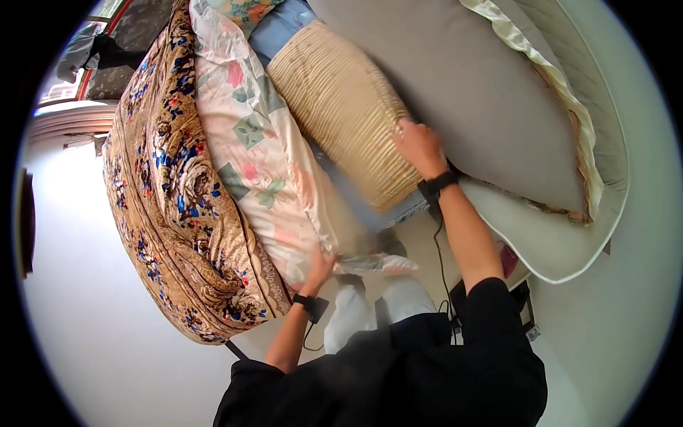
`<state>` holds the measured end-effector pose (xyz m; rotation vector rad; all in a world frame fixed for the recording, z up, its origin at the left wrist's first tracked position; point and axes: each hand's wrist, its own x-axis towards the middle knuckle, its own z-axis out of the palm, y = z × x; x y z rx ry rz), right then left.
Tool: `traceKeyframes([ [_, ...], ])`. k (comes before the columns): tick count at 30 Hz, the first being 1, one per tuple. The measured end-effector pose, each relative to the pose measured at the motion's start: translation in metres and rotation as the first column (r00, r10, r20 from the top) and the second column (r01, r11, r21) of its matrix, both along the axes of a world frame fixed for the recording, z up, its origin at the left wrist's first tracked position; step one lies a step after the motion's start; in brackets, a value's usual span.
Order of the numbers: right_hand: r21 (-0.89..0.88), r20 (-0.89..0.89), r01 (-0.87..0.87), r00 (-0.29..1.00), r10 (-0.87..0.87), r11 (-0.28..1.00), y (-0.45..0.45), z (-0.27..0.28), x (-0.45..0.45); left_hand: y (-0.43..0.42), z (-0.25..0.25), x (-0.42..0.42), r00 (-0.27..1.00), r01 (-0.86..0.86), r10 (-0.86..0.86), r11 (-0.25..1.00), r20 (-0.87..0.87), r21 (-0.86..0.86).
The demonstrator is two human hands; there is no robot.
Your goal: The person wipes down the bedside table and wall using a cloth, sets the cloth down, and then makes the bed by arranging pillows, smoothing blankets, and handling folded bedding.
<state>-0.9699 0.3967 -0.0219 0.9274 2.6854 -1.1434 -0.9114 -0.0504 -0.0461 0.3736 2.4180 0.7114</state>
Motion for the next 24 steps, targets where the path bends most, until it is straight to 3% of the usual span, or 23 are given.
traceKeyframes([
  [2,-0.021,-0.158,-0.061,0.986,0.057,0.998,-0.027,0.036,0.019,0.073,0.055,-0.027,0.997,-0.058,0.06,0.998,-0.042,0.039],
  [4,0.03,-0.333,-0.145,0.931,0.147,0.989,-0.062,0.051,0.051,0.104,0.047,-0.049,0.974,-0.207,0.162,0.916,0.156,0.344],
  [5,-0.009,-0.475,-0.226,0.858,0.195,0.974,-0.077,0.071,0.068,0.121,0.048,-0.063,0.941,-0.312,0.226,0.868,0.252,0.387],
  [6,0.04,-0.513,-0.353,0.796,0.322,0.935,-0.093,0.073,0.085,0.138,0.053,-0.078,0.894,-0.417,0.281,0.809,0.35,0.414],
  [8,-0.015,-0.52,-0.417,0.78,0.349,0.909,-0.127,0.086,0.116,0.161,0.08,-0.105,0.721,-0.689,0.473,0.568,0.506,0.451],
  [11,-0.065,-0.501,-0.473,0.777,0.381,0.879,-0.182,0.076,0.138,0.197,0.148,-0.128,0.906,-0.418,0.384,0.752,0.176,0.51],
  [13,-0.106,-0.504,-0.479,0.781,0.369,0.871,-0.214,0.066,0.133,0.204,0.151,-0.147,0.974,-0.206,0.158,0.916,0.163,0.344],
  [14,-0.143,-0.511,-0.497,0.778,0.366,0.856,-0.221,0.067,0.128,0.201,0.139,-0.149,0.99,-0.028,0.057,0.976,-0.127,0.214],
  [17,-0.24,-0.56,-0.502,0.771,0.304,0.831,-0.223,0.074,0.112,0.175,0.126,-0.172,0.986,-0.028,-0.009,0.974,-0.164,-0.223],
  [18,-0.265,-0.589,-0.472,0.77,0.247,0.841,-0.219,0.075,0.106,0.163,0.125,-0.18,0.949,0.01,-0.05,0.991,-0.311,-0.13],
  [19,-0.291,-0.613,-0.441,0.767,0.189,0.849,-0.212,0.08,0.101,0.152,0.133,-0.196,0.975,-0.064,0.031,0.987,-0.218,-0.146],
  [21,-0.315,-0.655,-0.442,0.742,0.144,0.84,-0.182,0.095,0.094,0.16,0.178,-0.191,0.919,-0.318,0.296,0.947,-0.259,-0.048],
  [22,-0.317,-0.722,-0.461,0.684,0.104,0.829,-0.163,0.096,0.088,0.148,0.19,-0.196,0.913,-0.3,0.282,0.954,-0.295,-0.016],
  [23,-0.357,-0.682,-0.326,0.732,-0.005,0.875,-0.15,0.091,0.083,0.168,0.228,-0.185,0.888,-0.396,0.367,0.916,-0.277,-0.059],
  [24,-0.39,-0.637,-0.189,0.762,-0.116,0.901,-0.138,0.085,0.077,0.142,0.229,-0.193,0.873,-0.314,0.281,0.949,-0.399,-0.018],
])
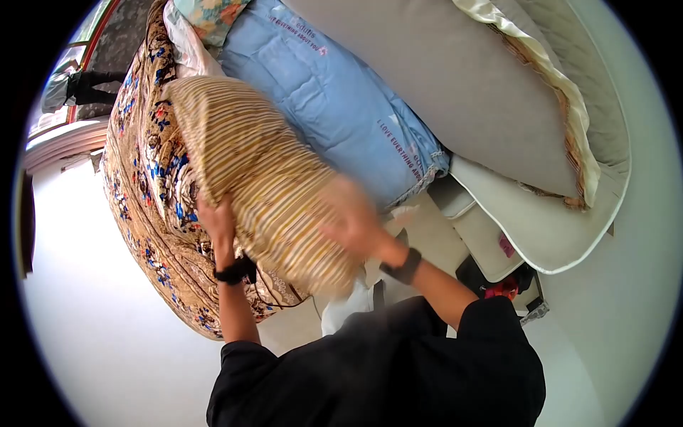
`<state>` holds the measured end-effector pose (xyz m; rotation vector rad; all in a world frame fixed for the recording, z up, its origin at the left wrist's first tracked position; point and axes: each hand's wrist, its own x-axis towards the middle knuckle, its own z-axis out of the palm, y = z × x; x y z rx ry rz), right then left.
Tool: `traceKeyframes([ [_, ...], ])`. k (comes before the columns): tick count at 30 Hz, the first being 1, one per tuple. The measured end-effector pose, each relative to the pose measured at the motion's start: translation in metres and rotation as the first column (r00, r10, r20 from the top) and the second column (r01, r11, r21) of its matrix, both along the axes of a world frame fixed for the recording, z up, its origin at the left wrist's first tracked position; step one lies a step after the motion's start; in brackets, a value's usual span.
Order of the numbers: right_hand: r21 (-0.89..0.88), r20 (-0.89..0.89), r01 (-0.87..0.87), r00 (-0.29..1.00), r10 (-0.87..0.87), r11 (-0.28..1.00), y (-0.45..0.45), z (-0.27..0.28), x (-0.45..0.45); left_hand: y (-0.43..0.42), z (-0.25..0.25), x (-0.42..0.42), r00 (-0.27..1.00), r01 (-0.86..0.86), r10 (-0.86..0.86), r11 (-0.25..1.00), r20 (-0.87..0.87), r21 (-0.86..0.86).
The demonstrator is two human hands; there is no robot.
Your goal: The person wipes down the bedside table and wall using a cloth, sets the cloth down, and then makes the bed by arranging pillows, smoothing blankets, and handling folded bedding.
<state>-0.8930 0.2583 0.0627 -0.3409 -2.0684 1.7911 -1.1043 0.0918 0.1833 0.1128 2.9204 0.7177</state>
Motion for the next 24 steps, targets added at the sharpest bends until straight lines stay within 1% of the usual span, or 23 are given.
traceKeyframes([
  [2,0.138,0.208,0.114,0.968,-0.141,0.984,-0.004,-0.051,-0.018,-0.013,0.029,0.007,0.993,-0.094,0.105,0.984,-0.062,0.154],
  [3,-0.067,0.201,-0.005,0.979,0.019,0.998,-0.024,-0.085,-0.029,-0.03,0.037,0.006,0.987,-0.136,0.147,0.98,-0.067,0.147],
  [4,-0.266,0.16,-0.128,0.972,0.175,0.956,-0.052,-0.121,-0.044,-0.05,0.043,0.003,0.98,-0.169,0.179,0.979,-0.088,0.111],
  [5,-0.422,0.135,-0.304,0.91,0.391,0.854,-0.066,-0.119,-0.054,-0.07,0.047,0.001,0.971,-0.205,0.212,0.976,-0.109,0.078],
  [6,-0.556,0.108,-0.436,0.806,0.582,0.707,-0.079,-0.117,-0.065,-0.086,0.053,0.003,0.966,-0.214,0.215,0.977,-0.144,0.02],
  [7,-0.657,0.086,-0.565,0.601,0.795,0.499,-0.087,-0.089,-0.073,-0.104,0.06,0.003,0.96,-0.224,0.214,0.974,-0.181,-0.037],
  [8,-0.665,0.078,-0.605,0.526,0.847,0.438,-0.102,-0.074,-0.079,-0.145,0.062,-0.004,0.956,-0.16,0.154,0.987,-0.252,-0.005],
  [9,-0.675,0.069,-0.64,0.442,0.894,0.368,-0.123,-0.061,-0.08,-0.194,0.07,-0.012,0.954,-0.166,0.166,0.986,-0.25,0.022],
  [10,-0.695,-0.086,-0.657,0.478,0.874,0.292,-0.153,-0.052,-0.073,-0.207,0.091,-0.008,0.945,-0.232,0.19,0.963,-0.265,-0.135],
  [11,-0.703,-0.235,-0.676,0.513,0.826,0.219,-0.18,-0.051,-0.067,-0.248,0.099,-0.011,0.934,-0.213,0.165,0.969,-0.316,-0.123],
  [12,-0.532,-0.099,-0.672,0.653,0.751,0.515,-0.203,-0.06,-0.063,-0.251,0.11,-0.001,0.928,-0.229,0.188,0.969,-0.322,-0.092],
  [13,-0.295,-0.007,-0.593,0.785,0.619,0.749,-0.22,-0.065,-0.064,-0.247,0.122,0.01,0.92,-0.247,0.214,0.967,-0.33,-0.06],
  [14,-0.255,-0.052,-0.444,0.893,0.447,0.859,-0.228,-0.08,-0.065,-0.244,0.13,0.017,0.931,-0.248,0.2,0.96,-0.305,-0.127],
  [15,-0.211,-0.093,-0.27,0.962,0.255,0.94,-0.23,-0.087,-0.068,-0.241,0.137,0.028,0.942,-0.25,0.191,0.949,-0.276,-0.195],
  [16,-0.1,-0.007,-0.111,0.994,0.111,0.989,-0.194,-0.086,-0.08,-0.243,0.138,0.037,0.951,-0.249,0.186,0.934,-0.247,-0.255],
  [17,0.018,0.083,0.044,0.995,-0.045,0.999,-0.156,-0.083,-0.092,-0.253,0.129,0.042,0.957,-0.209,0.145,0.945,-0.25,-0.252],
  [18,0.128,0.167,0.179,0.966,-0.199,0.975,-0.118,-0.079,-0.105,-0.261,0.12,0.047,0.95,-0.225,0.164,0.949,-0.264,-0.221],
  [19,0.204,0.372,0.064,0.918,-0.138,0.977,-0.116,-0.113,-0.1,-0.269,0.113,0.051,0.944,-0.241,0.184,0.952,-0.275,-0.191],
  [20,0.257,0.562,-0.062,0.821,-0.097,0.964,-0.116,-0.148,-0.096,-0.278,0.105,0.054,0.941,-0.236,0.18,0.955,-0.285,-0.177],
  [21,-0.019,0.748,-0.229,0.643,0.165,0.973,-0.103,-0.166,-0.099,-0.285,0.099,0.055,0.939,-0.232,0.178,0.959,-0.294,-0.163],
  [22,0.033,0.741,-0.177,0.665,0.095,0.984,-0.101,-0.178,-0.097,-0.294,0.095,0.057,0.936,-0.23,0.177,0.962,-0.305,-0.146],
  [23,0.088,0.725,-0.121,0.689,0.02,0.989,-0.102,-0.185,-0.099,-0.304,0.093,0.058,0.911,-0.274,0.247,0.961,-0.332,-0.039],
  [24,0.041,0.699,-0.085,0.715,0.032,0.995,-0.101,-0.172,-0.104,-0.313,0.094,0.059,0.882,-0.312,0.316,0.948,-0.35,0.069],
])
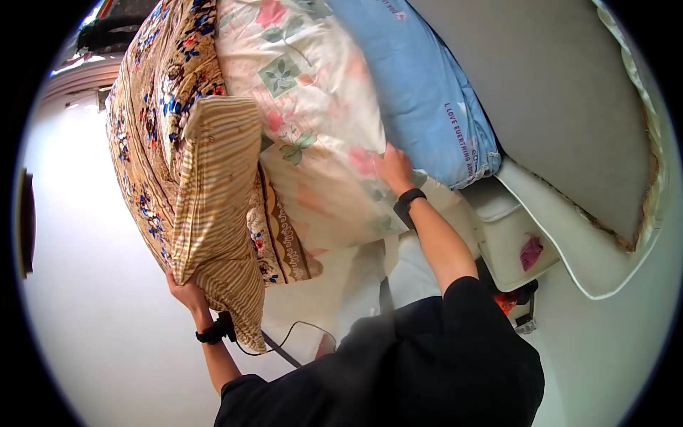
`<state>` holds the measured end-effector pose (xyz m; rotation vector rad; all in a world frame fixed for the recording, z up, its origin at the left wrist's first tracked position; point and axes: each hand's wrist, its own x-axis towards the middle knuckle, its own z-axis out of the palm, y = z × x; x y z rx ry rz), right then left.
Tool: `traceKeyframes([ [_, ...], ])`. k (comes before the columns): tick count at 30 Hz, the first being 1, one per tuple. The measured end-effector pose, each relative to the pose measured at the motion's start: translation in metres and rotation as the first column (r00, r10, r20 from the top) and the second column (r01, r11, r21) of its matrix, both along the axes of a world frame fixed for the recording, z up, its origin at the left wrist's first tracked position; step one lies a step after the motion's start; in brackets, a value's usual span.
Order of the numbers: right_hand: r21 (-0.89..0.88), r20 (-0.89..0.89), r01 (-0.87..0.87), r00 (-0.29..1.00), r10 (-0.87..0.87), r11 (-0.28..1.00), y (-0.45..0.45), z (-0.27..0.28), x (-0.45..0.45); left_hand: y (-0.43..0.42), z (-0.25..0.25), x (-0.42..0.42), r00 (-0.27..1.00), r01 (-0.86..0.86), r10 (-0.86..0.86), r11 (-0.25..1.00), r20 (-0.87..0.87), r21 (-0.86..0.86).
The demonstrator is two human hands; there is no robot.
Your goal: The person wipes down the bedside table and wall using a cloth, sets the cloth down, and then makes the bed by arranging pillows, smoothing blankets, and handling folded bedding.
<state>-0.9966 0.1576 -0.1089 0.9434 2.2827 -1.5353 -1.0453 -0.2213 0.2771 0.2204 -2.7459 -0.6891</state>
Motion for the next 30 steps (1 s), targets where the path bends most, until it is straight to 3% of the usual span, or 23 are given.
traceKeyframes([
  [1,-0.055,-0.03,0.034,0.999,-0.036,0.998,0.004,0.027,-0.004,-0.009,0.005,0.002,0.998,-0.036,0.041,0.995,-0.045,0.095],
  [2,-0.113,-0.059,0.069,0.995,-0.076,0.991,-0.001,0.048,-0.008,-0.017,0.018,0.003,0.993,-0.078,0.085,0.994,-0.081,0.083],
  [4,-0.071,-0.222,0.01,0.975,-0.026,0.997,-0.047,0.085,-0.011,-0.051,0.056,0.009,0.972,-0.11,0.138,0.983,-0.189,0.15],
  [5,-0.076,-0.217,-0.111,0.972,0.092,0.991,-0.078,0.118,-0.013,-0.059,0.083,0.017,0.95,-0.12,0.212,0.926,-0.231,0.358],
  [6,-0.081,-0.212,-0.236,0.953,0.215,0.968,-0.117,0.154,-0.017,-0.064,0.11,0.029,0.933,-0.182,0.225,0.968,-0.279,0.173],
  [7,0.324,-0.323,-0.44,0.78,0.535,0.837,-0.198,0.126,-0.014,-0.089,0.14,0.048,0.92,-0.212,0.242,0.969,-0.31,0.127],
  [8,0.026,-0.489,-0.314,0.824,0.286,0.949,-0.271,0.14,-0.013,-0.089,0.162,0.064,0.895,-0.25,0.274,0.962,-0.353,0.113],
  [9,0.248,-0.573,-0.48,0.628,0.527,0.841,-0.322,0.163,-0.02,-0.079,0.18,0.073,0.874,-0.276,0.295,0.955,-0.385,0.107],
  [10,-0.404,-0.503,-0.392,0.85,0.158,0.827,-0.351,0.21,-0.036,-0.067,0.198,0.082,0.855,-0.297,0.312,0.949,-0.414,0.103],
  [11,-0.473,-0.661,-0.573,0.733,0.162,0.669,-0.387,0.215,-0.04,-0.057,0.208,0.087,0.843,-0.302,0.316,0.948,-0.436,0.102],
  [12,-0.438,-0.764,-0.559,0.644,0.036,0.704,-0.421,0.222,-0.038,-0.047,0.217,0.089,0.836,-0.309,0.319,0.946,-0.446,0.096],
  [14,-0.315,-0.834,-0.799,0.491,0.252,0.513,-0.439,0.226,-0.056,-0.032,0.23,0.09,0.834,-0.316,0.331,0.942,-0.442,0.11],
  [15,-0.334,-0.818,-0.907,0.414,0.399,0.257,-0.416,0.24,-0.06,-0.027,0.231,0.089,0.838,-0.31,0.334,0.942,-0.431,0.127],
  [17,-0.424,-0.787,-0.829,0.536,0.304,0.364,-0.391,0.244,-0.047,-0.027,0.229,0.083,0.863,-0.272,0.311,0.95,-0.397,0.153],
  [18,-0.507,-0.745,-0.764,0.621,0.243,0.399,-0.385,0.236,-0.041,-0.033,0.222,0.075,0.899,-0.183,0.214,0.976,-0.383,0.116],
  [20,-0.629,-0.657,-0.672,0.729,0.195,0.391,-0.358,0.228,-0.028,-0.048,0.204,0.062,0.934,-0.111,0.169,0.974,-0.314,0.195],
  [23,-0.735,-0.598,-0.621,0.783,0.173,0.273,-0.308,0.254,-0.008,-0.043,0.166,0.033,0.979,0.009,0.062,0.938,-0.196,0.346],
  [25,-0.713,-0.601,-0.621,0.781,0.172,0.326,-0.298,0.267,0.008,-0.02,0.133,0.012,0.987,0.123,-0.04,0.801,-0.153,0.586],
  [26,-0.67,-0.684,-0.672,0.724,0.089,0.315,-0.289,0.271,0.009,-0.004,0.118,0.0,0.99,0.137,-0.08,0.788,-0.121,0.6],
  [29,-0.72,-0.637,-0.64,0.763,0.111,0.268,-0.246,0.241,0.014,0.064,0.076,-0.034,0.986,0.149,-0.163,0.785,-0.032,0.601],
  [30,-0.678,-0.649,-0.647,0.75,0.127,0.349,-0.222,0.234,0.02,0.092,0.058,-0.041,0.981,0.152,-0.195,0.731,-0.01,0.665],
])
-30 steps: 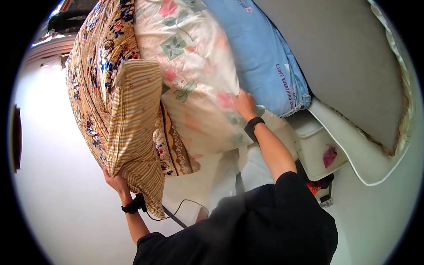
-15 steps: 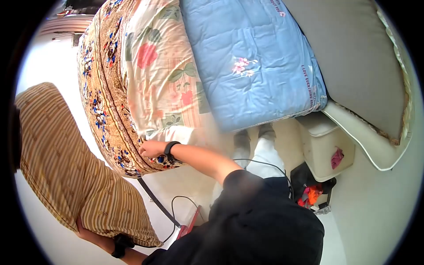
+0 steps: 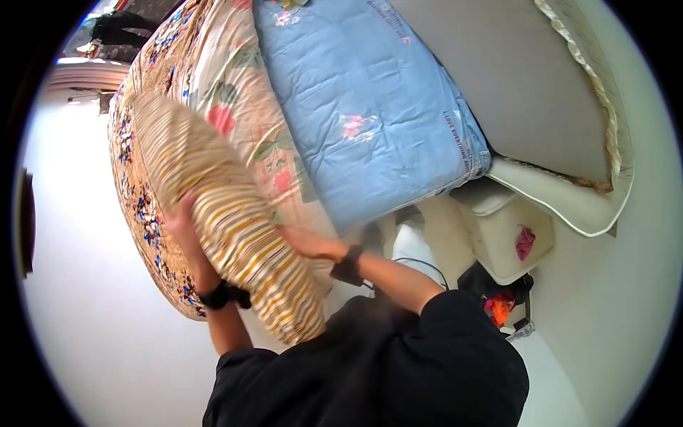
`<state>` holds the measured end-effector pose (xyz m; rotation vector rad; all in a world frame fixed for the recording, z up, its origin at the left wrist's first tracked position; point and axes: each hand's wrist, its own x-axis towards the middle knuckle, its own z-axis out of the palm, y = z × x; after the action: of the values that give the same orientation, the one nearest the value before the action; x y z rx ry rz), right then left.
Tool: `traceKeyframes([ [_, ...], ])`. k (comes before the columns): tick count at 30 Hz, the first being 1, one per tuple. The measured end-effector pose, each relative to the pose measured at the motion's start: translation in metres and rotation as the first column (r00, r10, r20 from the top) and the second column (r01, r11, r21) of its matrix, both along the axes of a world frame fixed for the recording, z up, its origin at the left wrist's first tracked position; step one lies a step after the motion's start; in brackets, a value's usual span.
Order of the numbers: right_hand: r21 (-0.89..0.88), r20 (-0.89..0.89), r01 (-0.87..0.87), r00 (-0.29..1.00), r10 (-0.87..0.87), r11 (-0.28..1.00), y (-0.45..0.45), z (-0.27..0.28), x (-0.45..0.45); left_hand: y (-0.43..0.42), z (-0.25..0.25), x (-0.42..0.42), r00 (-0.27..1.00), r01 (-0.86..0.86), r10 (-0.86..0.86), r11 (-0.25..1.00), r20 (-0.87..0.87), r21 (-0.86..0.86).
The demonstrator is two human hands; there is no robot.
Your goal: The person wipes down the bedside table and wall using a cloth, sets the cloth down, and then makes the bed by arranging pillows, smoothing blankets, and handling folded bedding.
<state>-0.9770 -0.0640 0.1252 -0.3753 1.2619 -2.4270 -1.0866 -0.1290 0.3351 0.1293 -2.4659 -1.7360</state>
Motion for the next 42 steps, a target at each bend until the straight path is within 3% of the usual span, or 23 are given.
traceKeyframes([
  [2,0.105,-0.017,0.076,0.997,-0.075,0.992,0.051,-0.016,0.012,0.056,-0.05,-0.013,0.996,0.087,-0.088,0.995,0.019,0.04],
  [3,0.101,0.051,0.099,0.993,-0.105,0.99,0.079,-0.027,0.023,0.09,-0.065,-0.012,0.971,0.18,-0.184,0.983,0.154,0.045],
  [4,0.082,0.133,0.129,0.981,-0.139,0.988,0.108,-0.039,0.035,0.098,-0.139,-0.027,0.977,0.178,-0.207,0.92,-0.047,-0.349],
  [5,0.034,0.254,0.158,0.954,-0.162,0.987,0.138,-0.053,0.045,0.126,-0.147,-0.021,0.9,0.412,-0.39,0.906,0.193,-0.093],
  [7,-0.105,0.544,0.261,0.823,-0.164,0.96,0.192,-0.09,0.059,0.13,-0.236,-0.028,0.705,0.699,-0.613,0.686,0.357,-0.202],
  [9,-0.167,0.769,0.373,0.628,-0.116,0.913,0.239,-0.138,0.06,0.111,-0.303,-0.017,0.735,0.675,-0.623,0.635,0.267,-0.376],
  [11,-0.063,0.864,0.37,0.485,-0.135,0.927,0.269,-0.191,0.065,0.088,-0.318,-0.008,0.836,0.546,-0.49,0.708,0.246,-0.447],
  [15,0.401,0.695,0.039,0.638,-0.332,0.915,0.302,-0.263,0.071,-0.018,-0.386,-0.009,0.97,0.093,0.07,0.775,0.231,-0.625],
  [17,0.389,0.646,0.097,0.68,-0.346,0.916,0.299,-0.253,0.045,-0.032,-0.386,-0.018,0.93,-0.111,0.186,0.965,0.317,-0.238],
  [18,0.353,0.624,0.129,0.706,-0.336,0.927,0.292,-0.249,0.027,-0.033,-0.388,-0.021,0.901,-0.23,0.224,0.973,0.372,-0.029],
  [21,0.408,0.529,0.27,0.709,-0.467,0.872,0.248,-0.276,-0.027,-0.014,-0.378,-0.047,0.907,-0.29,0.252,0.954,0.337,0.068],
  [23,0.649,0.508,0.103,0.68,-0.529,0.754,0.239,-0.247,-0.061,-0.009,-0.378,-0.061,0.853,-0.264,0.141,0.947,0.503,0.181],
  [24,0.747,0.488,0.013,0.668,-0.561,0.665,0.242,-0.233,-0.07,-0.004,-0.376,-0.066,0.877,-0.196,0.137,0.977,0.46,0.084],
  [25,0.711,0.452,0.159,0.643,-0.618,0.685,0.245,-0.231,-0.072,0.003,-0.372,-0.073,0.902,-0.125,0.121,0.992,0.415,-0.017],
  [27,0.601,0.393,0.437,0.568,-0.723,0.669,0.25,-0.222,-0.068,0.058,-0.314,-0.076,0.965,-0.09,0.094,0.996,0.243,-0.028],
  [28,0.551,0.391,0.507,0.545,-0.742,0.663,0.265,-0.2,-0.064,0.047,-0.309,-0.084,0.958,-0.071,0.059,0.997,0.279,0.032],
  [30,0.582,0.338,0.582,0.463,-0.82,0.568,0.295,-0.174,-0.05,0.07,-0.278,-0.088,0.981,0.014,-0.044,0.987,0.191,0.157],
  [32,0.629,0.053,0.706,0.379,-0.924,0.326,0.324,-0.162,-0.036,0.099,-0.266,-0.089,0.989,0.062,-0.089,0.975,0.116,0.215],
  [35,0.625,0.046,0.75,0.245,-0.969,0.219,0.364,-0.164,-0.023,0.139,-0.293,-0.103,0.974,0.115,-0.16,0.96,0.16,0.257],
  [36,0.695,0.049,0.68,0.28,-0.959,0.234,0.376,-0.177,-0.021,0.134,-0.326,-0.12,0.936,0.12,-0.16,0.982,0.313,0.143],
  [39,0.839,0.086,0.474,0.373,-0.924,0.269,0.394,-0.26,-0.007,0.149,-0.433,-0.123,0.828,0.131,-0.2,0.977,0.523,0.167],
  [40,0.858,0.095,0.432,0.401,-0.911,0.279,0.396,-0.296,0.002,0.159,-0.464,-0.103,0.758,0.232,-0.16,0.972,0.632,-0.031],
  [42,0.859,0.154,0.413,0.357,-0.921,0.303,0.4,-0.328,0.002,0.188,-0.486,-0.066,0.769,0.319,-0.173,0.938,0.615,-0.135],
])
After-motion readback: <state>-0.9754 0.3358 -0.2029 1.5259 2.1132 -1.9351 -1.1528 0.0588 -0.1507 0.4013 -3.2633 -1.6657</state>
